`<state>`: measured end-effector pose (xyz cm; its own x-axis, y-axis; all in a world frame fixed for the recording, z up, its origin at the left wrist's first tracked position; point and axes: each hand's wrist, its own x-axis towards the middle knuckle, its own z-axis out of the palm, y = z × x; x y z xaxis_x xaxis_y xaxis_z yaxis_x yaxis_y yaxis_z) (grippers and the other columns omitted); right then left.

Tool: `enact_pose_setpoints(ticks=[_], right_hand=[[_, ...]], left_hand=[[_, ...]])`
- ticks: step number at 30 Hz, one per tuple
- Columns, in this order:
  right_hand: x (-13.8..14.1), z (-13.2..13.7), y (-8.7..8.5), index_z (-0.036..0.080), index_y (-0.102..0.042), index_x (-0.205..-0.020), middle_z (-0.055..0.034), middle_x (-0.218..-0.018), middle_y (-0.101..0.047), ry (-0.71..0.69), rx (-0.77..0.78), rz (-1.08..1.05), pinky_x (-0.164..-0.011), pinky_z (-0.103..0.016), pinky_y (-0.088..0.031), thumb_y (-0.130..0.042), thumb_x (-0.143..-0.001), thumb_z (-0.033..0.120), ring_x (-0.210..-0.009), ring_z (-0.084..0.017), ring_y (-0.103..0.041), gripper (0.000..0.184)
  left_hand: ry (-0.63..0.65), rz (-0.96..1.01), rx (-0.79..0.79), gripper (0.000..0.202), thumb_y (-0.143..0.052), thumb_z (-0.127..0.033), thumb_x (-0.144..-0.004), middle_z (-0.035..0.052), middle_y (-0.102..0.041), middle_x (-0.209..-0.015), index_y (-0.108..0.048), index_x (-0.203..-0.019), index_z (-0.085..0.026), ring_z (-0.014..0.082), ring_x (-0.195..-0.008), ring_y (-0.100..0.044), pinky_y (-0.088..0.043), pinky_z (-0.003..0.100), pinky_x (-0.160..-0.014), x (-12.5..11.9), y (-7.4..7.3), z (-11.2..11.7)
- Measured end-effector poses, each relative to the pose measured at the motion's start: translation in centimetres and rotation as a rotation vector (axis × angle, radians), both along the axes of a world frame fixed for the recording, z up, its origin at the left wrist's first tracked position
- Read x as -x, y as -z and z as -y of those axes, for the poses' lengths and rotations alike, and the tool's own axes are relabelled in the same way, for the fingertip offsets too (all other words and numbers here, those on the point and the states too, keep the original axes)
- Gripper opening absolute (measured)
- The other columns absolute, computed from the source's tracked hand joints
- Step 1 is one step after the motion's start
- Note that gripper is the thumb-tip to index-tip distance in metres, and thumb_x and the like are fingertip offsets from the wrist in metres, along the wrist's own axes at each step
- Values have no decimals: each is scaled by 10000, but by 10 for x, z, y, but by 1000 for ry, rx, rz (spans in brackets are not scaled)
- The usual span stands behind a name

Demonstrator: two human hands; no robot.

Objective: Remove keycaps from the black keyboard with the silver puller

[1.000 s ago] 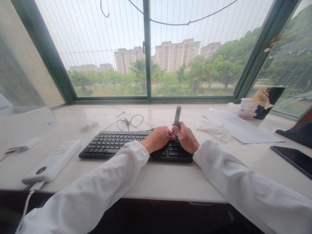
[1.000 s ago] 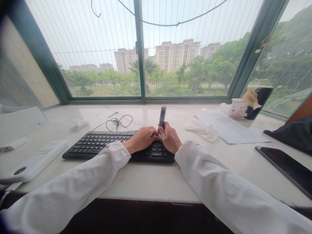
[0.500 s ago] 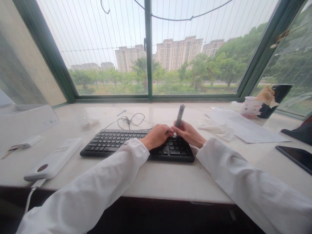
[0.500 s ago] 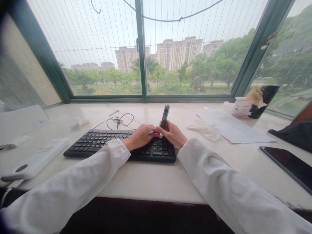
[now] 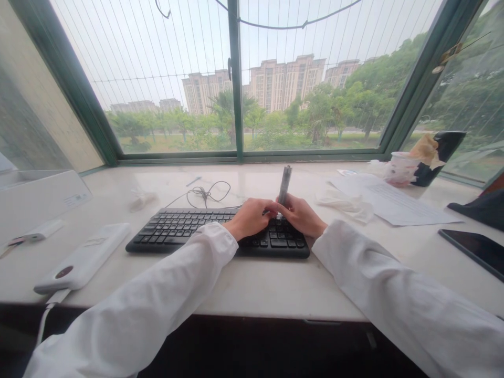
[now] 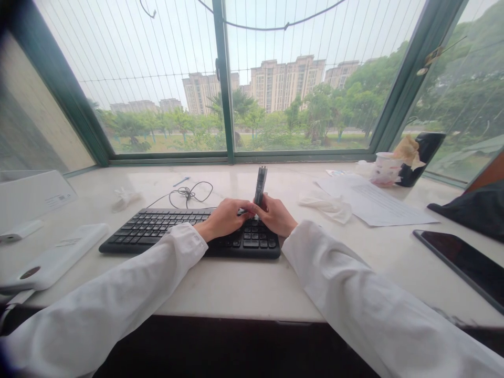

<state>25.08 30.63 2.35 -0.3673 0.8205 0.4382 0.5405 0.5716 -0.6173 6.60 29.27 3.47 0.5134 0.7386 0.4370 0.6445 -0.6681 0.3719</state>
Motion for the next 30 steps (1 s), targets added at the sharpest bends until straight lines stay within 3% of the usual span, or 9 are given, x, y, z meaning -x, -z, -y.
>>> enact_pose_setpoints(ticks=[6,12,16,20,25,30], right_hand=[[-1,0,3,194,-586,-919,-33,-835,-675,10,-3,-7,-702,-303,-451,-475,-924,532,-765,-189,-610,356],[1,2,3,199,-566,-905,-30,-811,-660,51,-37,18,-696,-305,-443,-441,-938,506,-742,-186,-598,333],[3,5,1,199,-558,-925,-33,-824,-650,53,-102,49,-714,-304,-431,-446,-941,450,-739,-183,-596,276],[2,5,0,190,-575,-876,-20,-749,-623,72,-95,49,-661,-290,-413,-465,-927,492,-669,-166,-554,325],[3,2,-3,168,-610,-783,-10,-699,-593,-43,-77,-40,-633,-273,-391,-471,-911,570,-654,-145,-498,445],[8,-3,-5,164,-605,-755,10,-642,-551,-147,-58,-55,-602,-254,-367,-455,-917,559,-621,-129,-474,453]], left_hand=[[12,-6,-6,237,-551,-180,-870,-4,-759,-952,-743,-995,-239,181,-910,-686,-508,281,-832,0,-1,0],[61,10,-3,184,-697,-368,-822,19,-762,-956,-778,-929,-241,178,-907,-687,-499,257,-851,3,-1,-4],[13,32,7,145,-716,-342,-810,30,-768,-908,-790,-875,-236,176,-848,-695,-505,256,-831,2,3,-7],[4,36,4,134,-713,-326,-812,36,-770,-905,-793,-871,-235,179,-839,-699,-511,261,-824,1,4,-7],[12,26,3,154,-691,-341,-830,32,-772,-928,-789,-896,-243,193,-868,-705,-510,275,-840,1,3,-6],[23,17,-11,175,-674,-304,-839,32,-768,-962,-778,-970,-256,207,-880,-707,-514,289,-824,2,2,-6]])
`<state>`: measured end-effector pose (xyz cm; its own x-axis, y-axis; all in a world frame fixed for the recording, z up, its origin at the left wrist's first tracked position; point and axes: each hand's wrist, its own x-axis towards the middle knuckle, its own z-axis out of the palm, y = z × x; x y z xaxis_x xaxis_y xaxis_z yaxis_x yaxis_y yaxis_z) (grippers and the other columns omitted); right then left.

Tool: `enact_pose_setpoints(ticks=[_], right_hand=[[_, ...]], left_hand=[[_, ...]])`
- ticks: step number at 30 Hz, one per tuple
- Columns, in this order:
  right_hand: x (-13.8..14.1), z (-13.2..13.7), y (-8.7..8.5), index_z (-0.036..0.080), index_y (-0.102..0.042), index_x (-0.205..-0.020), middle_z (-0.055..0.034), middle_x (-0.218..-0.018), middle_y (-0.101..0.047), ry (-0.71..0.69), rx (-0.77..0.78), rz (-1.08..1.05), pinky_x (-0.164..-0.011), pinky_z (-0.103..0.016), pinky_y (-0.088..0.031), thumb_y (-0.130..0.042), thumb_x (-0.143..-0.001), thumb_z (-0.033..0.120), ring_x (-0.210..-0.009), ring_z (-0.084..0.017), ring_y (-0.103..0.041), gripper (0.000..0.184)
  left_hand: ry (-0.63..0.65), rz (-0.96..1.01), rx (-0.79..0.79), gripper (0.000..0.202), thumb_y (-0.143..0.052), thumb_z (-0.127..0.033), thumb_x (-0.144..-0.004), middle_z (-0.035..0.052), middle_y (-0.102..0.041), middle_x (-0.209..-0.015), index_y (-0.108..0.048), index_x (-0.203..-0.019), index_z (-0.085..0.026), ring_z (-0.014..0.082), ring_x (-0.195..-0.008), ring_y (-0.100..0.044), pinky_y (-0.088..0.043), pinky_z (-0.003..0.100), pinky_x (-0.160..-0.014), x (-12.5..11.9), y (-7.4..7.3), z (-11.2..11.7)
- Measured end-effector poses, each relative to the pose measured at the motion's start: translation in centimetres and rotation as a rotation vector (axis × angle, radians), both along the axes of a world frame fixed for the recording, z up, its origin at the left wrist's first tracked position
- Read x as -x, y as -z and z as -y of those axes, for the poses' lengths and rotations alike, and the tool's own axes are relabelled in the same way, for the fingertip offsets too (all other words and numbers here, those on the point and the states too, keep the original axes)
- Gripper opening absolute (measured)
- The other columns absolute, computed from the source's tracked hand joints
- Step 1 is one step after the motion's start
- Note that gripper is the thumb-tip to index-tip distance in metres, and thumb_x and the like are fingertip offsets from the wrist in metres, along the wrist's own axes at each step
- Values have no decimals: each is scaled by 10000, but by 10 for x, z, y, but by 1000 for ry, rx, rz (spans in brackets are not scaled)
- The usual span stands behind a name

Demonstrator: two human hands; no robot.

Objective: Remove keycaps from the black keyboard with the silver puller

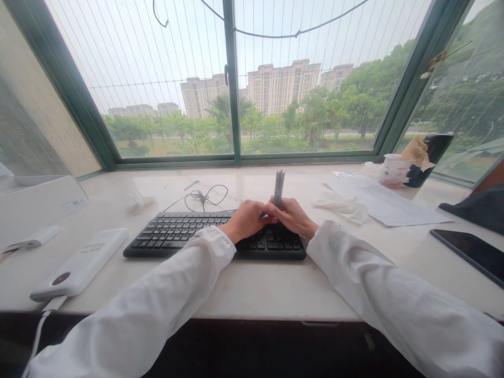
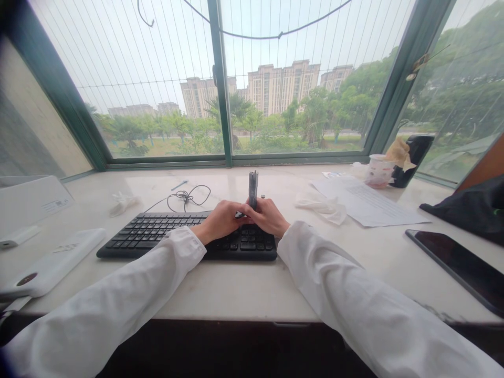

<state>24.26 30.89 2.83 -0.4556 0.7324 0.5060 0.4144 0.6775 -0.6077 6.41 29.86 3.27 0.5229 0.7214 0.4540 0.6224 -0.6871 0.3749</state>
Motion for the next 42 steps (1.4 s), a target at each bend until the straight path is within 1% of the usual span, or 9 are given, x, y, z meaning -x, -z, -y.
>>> enact_pose_setpoints(ticks=[7,11,14,19,26,31,35,38,42], right_hand=[[-1,-8,2,169,-544,-671,27,-579,-471,29,-54,34,-560,-241,-329,-417,-934,518,-572,-110,-426,455],[-4,-13,-1,174,-546,-664,30,-576,-482,-48,-76,127,-562,-239,-330,-417,-941,482,-558,-107,-422,434],[-4,-16,2,179,-526,-678,28,-594,-486,-42,-70,88,-569,-239,-337,-414,-946,478,-573,-110,-428,417],[-1,-14,10,187,-485,-691,32,-611,-433,19,-62,32,-567,-239,-337,-419,-944,490,-594,-113,-402,400],[-1,-8,11,199,-450,-659,26,-580,-442,111,-149,54,-553,-246,-335,-402,-952,475,-554,-115,-400,406],[-3,-8,14,204,-429,-658,34,-559,-404,125,-206,36,-535,-243,-325,-417,-948,472,-532,-110,-371,395],[-3,-9,15,200,-438,-669,38,-564,-406,99,-228,25,-533,-238,-322,-439,-941,459,-524,-103,-373,375],[-1,-10,13,197,-441,-663,35,-569,-415,85,-199,22,-540,-240,-329,-438,-936,462,-532,-105,-386,380],[0,-15,11,192,-449,-650,19,-594,-467,64,-42,-22,-568,-249,-359,-413,-932,488,-579,-119,-439,411]], left_hand=[[-12,48,47,144,-706,-294,-810,31,-773,-899,-787,-915,-240,197,-854,-710,-513,273,-807,0,-2,1],[-18,74,55,159,-728,-321,-795,28,-774,-901,-789,-922,-247,193,-837,-711,-507,264,-784,1,0,1],[-16,88,56,164,-726,-341,-800,26,-774,-901,-790,-925,-258,181,-806,-708,-500,258,-768,1,3,-1],[14,26,17,152,-708,-333,-821,23,-770,-919,-787,-929,-263,182,-842,-703,-500,253,-779,1,2,-1],[21,-23,-4,138,-690,-322,-844,32,-769,-948,-787,-895,-238,172,-861,-701,-495,237,-792,0,-3,3],[8,-62,-27,177,-647,-316,-878,41,-770,-920,-779,-953,-224,178,-839,-705,-490,245,-783,-1,-1,7],[-39,-163,-53,214,-605,-349,-901,54,-766,-899,-770,-967,-228,209,-840,-709,-493,271,-760,-4,-4,9],[-96,-257,-62,263,-572,-393,-914,79,-759,-917,-759,-968,-217,247,-870,-709,-504,307,-761,-5,-8,11],[-150,-299,-21,246,-581,-387,-908,72,-750,-979,-747,-1007,-234,250,-926,-698,-512,322,-800,-8,-12,13]])
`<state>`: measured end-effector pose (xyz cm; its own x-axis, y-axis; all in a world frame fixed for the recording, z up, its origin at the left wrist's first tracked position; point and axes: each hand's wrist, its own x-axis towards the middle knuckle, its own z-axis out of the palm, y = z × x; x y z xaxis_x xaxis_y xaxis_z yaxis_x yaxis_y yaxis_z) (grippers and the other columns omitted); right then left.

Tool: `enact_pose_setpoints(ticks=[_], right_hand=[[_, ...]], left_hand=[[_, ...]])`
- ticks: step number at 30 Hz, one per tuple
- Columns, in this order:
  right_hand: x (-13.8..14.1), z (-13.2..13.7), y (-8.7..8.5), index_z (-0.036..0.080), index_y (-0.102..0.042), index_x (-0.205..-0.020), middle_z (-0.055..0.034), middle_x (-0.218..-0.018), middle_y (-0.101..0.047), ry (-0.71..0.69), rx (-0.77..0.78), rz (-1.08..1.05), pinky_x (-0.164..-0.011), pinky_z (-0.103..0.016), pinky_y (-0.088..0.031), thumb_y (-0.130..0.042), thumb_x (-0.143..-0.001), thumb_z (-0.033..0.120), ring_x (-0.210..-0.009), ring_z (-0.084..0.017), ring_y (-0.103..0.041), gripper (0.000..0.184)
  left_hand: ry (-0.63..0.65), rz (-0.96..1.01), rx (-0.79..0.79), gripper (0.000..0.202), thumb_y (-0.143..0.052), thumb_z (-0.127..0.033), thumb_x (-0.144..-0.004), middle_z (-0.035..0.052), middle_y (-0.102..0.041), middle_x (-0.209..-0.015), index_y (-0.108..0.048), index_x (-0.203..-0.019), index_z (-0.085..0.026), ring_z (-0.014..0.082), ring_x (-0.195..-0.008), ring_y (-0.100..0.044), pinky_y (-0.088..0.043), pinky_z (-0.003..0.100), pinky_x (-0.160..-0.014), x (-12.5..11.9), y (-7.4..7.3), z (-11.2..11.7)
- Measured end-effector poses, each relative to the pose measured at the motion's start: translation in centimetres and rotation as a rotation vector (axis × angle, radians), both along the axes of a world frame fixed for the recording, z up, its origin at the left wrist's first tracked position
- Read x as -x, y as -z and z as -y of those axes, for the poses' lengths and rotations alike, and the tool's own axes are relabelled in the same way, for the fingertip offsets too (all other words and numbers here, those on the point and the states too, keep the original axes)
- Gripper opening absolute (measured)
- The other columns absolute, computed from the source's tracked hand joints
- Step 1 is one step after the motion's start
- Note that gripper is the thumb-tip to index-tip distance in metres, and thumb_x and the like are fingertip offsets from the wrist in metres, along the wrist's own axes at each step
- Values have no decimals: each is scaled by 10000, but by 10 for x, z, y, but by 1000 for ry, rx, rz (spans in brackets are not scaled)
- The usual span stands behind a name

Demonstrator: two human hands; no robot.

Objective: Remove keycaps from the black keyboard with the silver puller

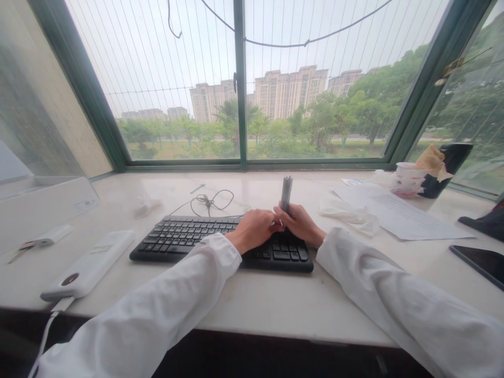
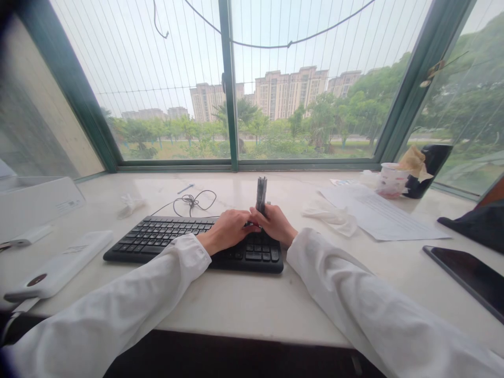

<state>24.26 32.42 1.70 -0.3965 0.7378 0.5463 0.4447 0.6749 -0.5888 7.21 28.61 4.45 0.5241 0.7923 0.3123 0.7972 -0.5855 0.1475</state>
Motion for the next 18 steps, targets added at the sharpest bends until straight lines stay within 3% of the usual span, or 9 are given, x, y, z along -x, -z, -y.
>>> enact_pose_setpoints(ticks=[8,18], right_hand=[[5,4,-3,186,-461,-616,8,-576,-507,133,119,-38,-563,-262,-360,-447,-893,476,-575,-131,-472,401],[5,8,-2,191,-460,-624,-2,-581,-519,191,-52,8,-577,-265,-344,-422,-911,446,-555,-129,-469,385]], left_hand=[[-32,-58,12,273,-552,-399,-920,65,-730,-1041,-730,-988,-203,262,-913,-693,-519,335,-779,-3,-4,3],[7,-75,-30,271,-489,-386,-949,56,-704,-1083,-689,-1002,-210,250,-948,-680,-525,322,-755,-2,1,0]])
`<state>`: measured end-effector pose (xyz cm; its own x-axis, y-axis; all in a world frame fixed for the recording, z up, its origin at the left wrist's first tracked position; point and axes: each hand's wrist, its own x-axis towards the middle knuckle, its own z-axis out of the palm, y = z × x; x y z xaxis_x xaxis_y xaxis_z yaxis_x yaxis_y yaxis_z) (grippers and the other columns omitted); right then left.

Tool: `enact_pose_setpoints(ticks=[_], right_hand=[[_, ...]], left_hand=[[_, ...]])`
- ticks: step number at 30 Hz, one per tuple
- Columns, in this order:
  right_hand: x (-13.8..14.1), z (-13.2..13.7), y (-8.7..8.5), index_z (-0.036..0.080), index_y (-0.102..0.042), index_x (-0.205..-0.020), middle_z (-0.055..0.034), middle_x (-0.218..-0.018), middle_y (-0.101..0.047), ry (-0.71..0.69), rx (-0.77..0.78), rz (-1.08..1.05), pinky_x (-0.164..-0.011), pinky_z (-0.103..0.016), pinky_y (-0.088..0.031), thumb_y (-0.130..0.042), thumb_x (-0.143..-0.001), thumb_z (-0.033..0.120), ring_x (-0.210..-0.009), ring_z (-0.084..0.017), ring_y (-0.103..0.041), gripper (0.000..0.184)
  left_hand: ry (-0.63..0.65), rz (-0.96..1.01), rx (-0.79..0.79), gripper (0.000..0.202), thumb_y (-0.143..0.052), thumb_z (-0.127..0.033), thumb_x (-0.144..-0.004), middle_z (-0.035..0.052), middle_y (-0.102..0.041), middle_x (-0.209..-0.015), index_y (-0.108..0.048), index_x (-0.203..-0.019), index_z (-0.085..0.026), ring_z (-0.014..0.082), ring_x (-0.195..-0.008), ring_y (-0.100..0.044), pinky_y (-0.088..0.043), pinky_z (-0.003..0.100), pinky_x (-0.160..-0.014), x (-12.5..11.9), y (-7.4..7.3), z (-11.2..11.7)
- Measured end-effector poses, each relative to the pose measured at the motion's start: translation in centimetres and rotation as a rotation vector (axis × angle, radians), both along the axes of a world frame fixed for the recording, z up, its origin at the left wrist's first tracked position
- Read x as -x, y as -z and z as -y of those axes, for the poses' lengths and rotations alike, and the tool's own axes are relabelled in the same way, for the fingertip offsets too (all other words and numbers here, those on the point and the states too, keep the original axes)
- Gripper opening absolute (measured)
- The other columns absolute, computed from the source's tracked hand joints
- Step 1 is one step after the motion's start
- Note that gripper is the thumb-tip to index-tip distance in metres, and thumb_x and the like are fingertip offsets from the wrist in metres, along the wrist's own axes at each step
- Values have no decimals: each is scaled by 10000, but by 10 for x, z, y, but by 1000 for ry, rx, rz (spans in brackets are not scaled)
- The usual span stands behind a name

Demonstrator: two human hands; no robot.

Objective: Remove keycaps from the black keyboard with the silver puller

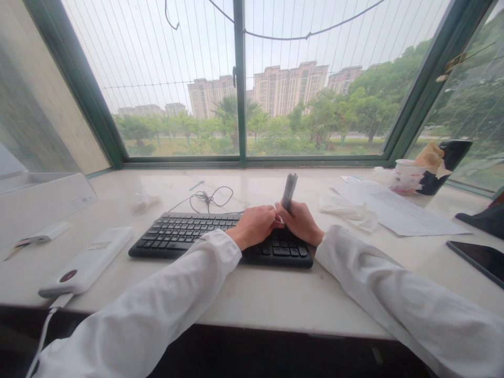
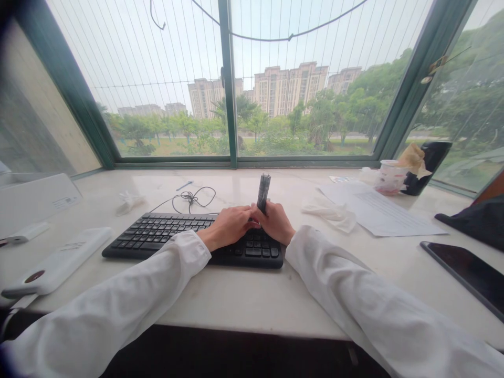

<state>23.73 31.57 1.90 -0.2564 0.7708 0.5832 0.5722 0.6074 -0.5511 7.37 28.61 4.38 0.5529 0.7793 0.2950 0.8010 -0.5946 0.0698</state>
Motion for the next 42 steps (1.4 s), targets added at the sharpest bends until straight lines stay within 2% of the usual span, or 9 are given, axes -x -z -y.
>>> enact_pose_setpoints(ticks=[6,10,18,23,27,32,39,42], right_hand=[[-1,1,1,197,-431,-637,9,-581,-495,-14,-79,29,-577,-261,-331,-406,-930,439,-544,-118,-445,380],[-2,2,2,202,-418,-640,20,-558,-470,-16,-89,35,-563,-258,-325,-408,-932,453,-523,-112,-410,386],[-4,4,1,202,-430,-648,17,-567,-477,-40,-101,48,-569,-260,-341,-398,-936,487,-534,-117,-429,406],[-2,-1,-1,199,-416,-604,9,-553,-486,0,11,30,-553,-262,-338,-402,-916,499,-549,-122,-430,433],[-1,-5,-2,200,-398,-579,11,-534,-466,-13,101,-19,-530,-258,-333,-423,-884,519,-555,-126,-437,442],[-3,-4,0,194,-409,-582,19,-545,-447,-15,131,-32,-536,-253,-333,-436,-883,528,-567,-120,-428,450],[-14,-9,-8,183,-517,-650,9,-586,-527,-161,191,134,-577,-262,-359,-405,-898,582,-585,-129,-461,483],[-19,-11,-13,185,-549,-732,5,-627,-569,-194,209,181,-599,-265,-378,-407,-904,553,-596,-134,-486,430]], left_hand=[[5,-3,-4,242,-517,-373,-942,50,-700,-1088,-685,-1003,-210,250,-980,-673,-528,320,-772,0,0,1],[12,6,-2,245,-521,-371,-945,54,-703,-1071,-688,-1000,-201,245,-989,-673,-528,321,-796,0,-1,2],[-4,14,23,259,-529,-381,-941,64,-708,-1087,-703,-1015,-204,238,-1012,-669,-520,296,-806,-1,-3,2],[-6,50,54,248,-530,-378,-937,34,-719,-1111,-726,-1007,-243,233,-1013,-669,-517,302,-825,3,-5,1],[14,116,82,235,-518,-303,-938,-19,-728,-1116,-744,-1001,-284,200,-1035,-664,-499,286,-886,8,-3,-3],[15,173,61,229,-538,-242,-903,-26,-753,-1008,-755,-959,-285,186,-945,-682,-510,291,-847,9,2,-7],[35,189,57,201,-557,-272,-892,-11,-751,-934,-751,-946,-265,177,-872,-681,-506,289,-818,10,1,-6],[61,185,56,201,-585,-367,-891,-3,-748,-937,-748,-945,-262,181,-880,-675,-502,284,-806,10,-1,-5]])
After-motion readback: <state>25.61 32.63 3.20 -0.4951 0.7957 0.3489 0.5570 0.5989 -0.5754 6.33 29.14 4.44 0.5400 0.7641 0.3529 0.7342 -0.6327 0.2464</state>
